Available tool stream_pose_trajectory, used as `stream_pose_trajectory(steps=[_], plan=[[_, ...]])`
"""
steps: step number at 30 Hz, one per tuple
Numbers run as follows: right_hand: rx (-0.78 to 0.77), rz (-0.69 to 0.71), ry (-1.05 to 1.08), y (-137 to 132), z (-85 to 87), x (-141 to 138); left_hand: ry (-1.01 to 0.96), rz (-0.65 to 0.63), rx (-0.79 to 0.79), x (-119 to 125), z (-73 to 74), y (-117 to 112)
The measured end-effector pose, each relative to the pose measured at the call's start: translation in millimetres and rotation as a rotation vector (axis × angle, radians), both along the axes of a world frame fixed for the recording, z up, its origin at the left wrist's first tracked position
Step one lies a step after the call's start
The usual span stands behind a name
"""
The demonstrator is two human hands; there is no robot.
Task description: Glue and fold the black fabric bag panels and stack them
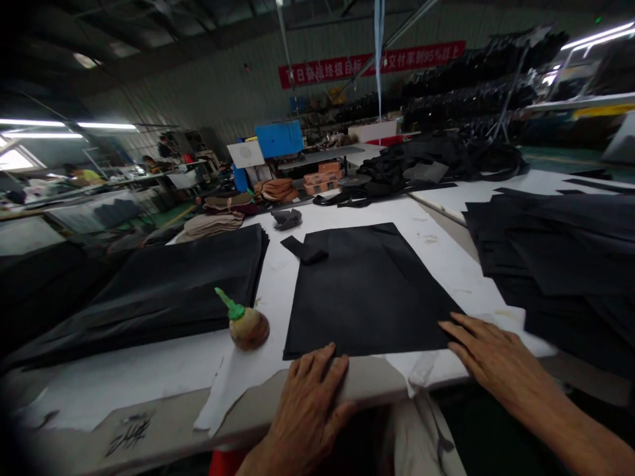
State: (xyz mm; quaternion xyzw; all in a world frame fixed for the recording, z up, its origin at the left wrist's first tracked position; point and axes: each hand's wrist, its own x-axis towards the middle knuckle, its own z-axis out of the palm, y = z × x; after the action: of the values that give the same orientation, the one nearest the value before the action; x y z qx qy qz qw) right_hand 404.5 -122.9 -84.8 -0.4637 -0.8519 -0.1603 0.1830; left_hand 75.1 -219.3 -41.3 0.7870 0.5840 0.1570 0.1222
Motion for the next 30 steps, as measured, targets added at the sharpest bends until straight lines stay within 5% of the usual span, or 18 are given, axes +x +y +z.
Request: stream_pose_trajectory(steps=[6, 11, 14, 18, 22, 30], plan=[[0.011, 0.028, -0.037, -10, -9.1, -9, -0.213, -0.024, 0.235, -40, 4.3, -21], [0.014, 0.076, 0.077, -24, -2.2, -38, -0.370, 0.535, 0.625, -106, 4.1, -29], [-0.028, 0.163, 0.190, -35, 7.3, -75, -0.460, 0.739, 0.614, -125, 1.8, -15], [-0.089, 0.195, 0.232, -40, 10.1, -119, -0.488, 0.692, 0.427, -127, 1.2, 9], [-0.137, 0.145, 0.250, -34, 4.5, -131, -0.524, 0.631, 0.261, -128, 1.3, 24], [-0.189, 0.164, 0.563, -47, 16.5, -141, -0.546, 0.644, 0.276, -132, 5.2, 24]])
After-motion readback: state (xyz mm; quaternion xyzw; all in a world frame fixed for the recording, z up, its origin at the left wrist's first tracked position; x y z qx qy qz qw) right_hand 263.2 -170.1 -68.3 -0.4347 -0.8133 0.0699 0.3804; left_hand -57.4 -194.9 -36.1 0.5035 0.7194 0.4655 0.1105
